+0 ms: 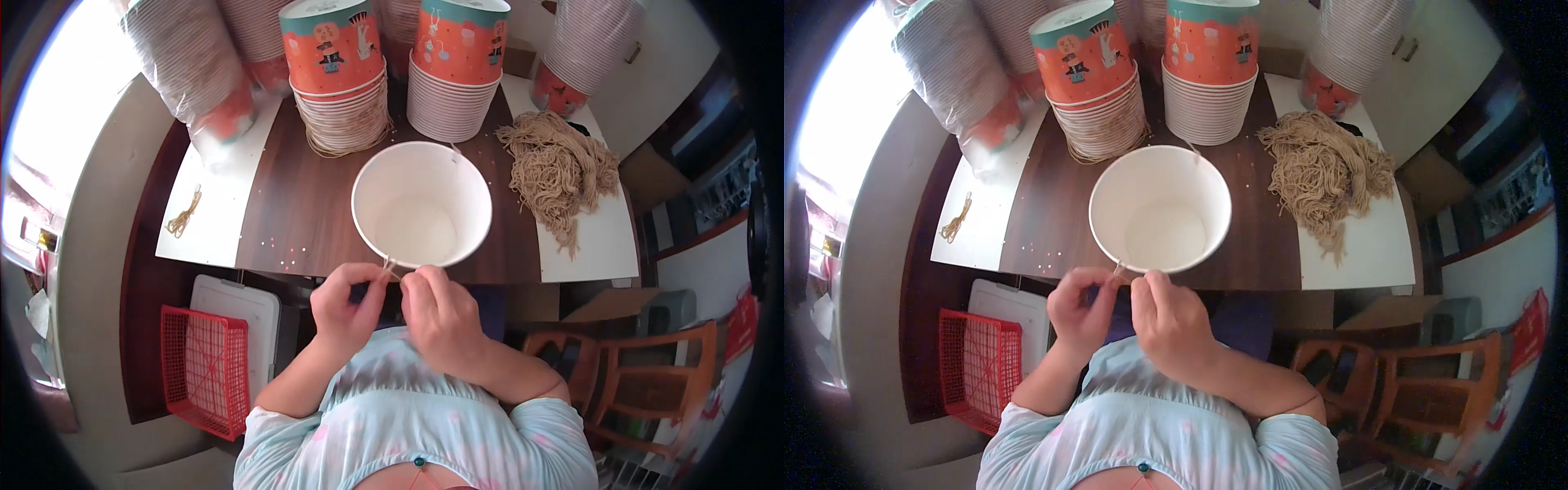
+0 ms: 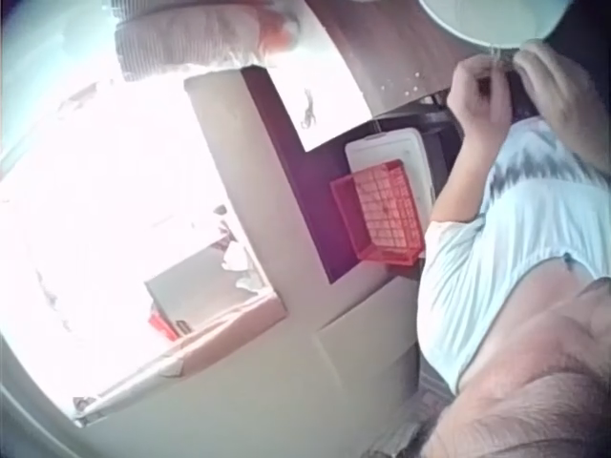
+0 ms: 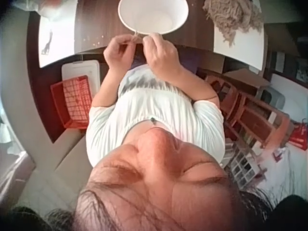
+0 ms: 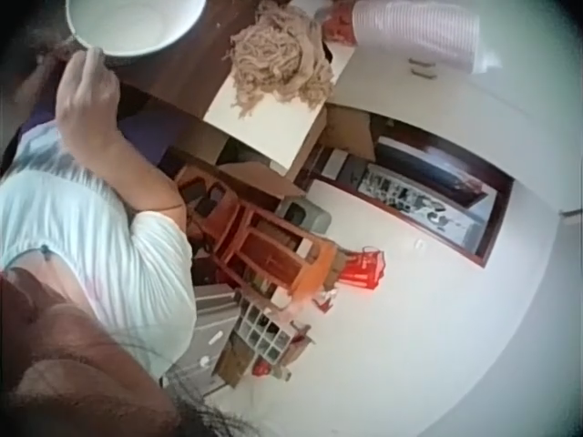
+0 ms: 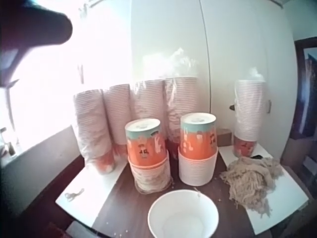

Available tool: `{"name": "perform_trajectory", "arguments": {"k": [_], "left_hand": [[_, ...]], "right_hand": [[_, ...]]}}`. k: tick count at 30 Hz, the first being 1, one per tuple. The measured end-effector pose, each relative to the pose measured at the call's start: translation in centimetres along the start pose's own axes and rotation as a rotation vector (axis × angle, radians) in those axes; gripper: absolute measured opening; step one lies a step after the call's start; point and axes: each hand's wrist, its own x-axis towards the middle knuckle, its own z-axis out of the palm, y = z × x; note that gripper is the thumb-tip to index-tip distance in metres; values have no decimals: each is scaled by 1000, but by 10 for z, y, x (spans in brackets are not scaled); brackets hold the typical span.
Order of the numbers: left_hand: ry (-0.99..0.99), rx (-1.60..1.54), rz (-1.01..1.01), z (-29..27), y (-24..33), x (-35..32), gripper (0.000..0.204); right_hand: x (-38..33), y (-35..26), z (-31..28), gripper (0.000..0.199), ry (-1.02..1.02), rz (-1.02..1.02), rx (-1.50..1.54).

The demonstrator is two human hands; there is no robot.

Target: Threading and tying cord handles onto paper buckets.

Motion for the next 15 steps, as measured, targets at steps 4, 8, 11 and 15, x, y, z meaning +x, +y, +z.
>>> {"name": "perform_trajectory", "arguments": {"k": [4,8,11,15], "left_hand": [[20,-756,-544,6,-9,1,6],[-5,-1043,-715,6,-9,2,3],[18,-1077,-770,-2,-6,4,2],[31,-1098,-809,-11,-9,-1,3]], "right_hand": [[0,15,22,23,81,63,21],[6,17,39,17,134,219,389],[15,19,37,9,19,403,842],[15,20,38,14,-249,715,1485]]}}
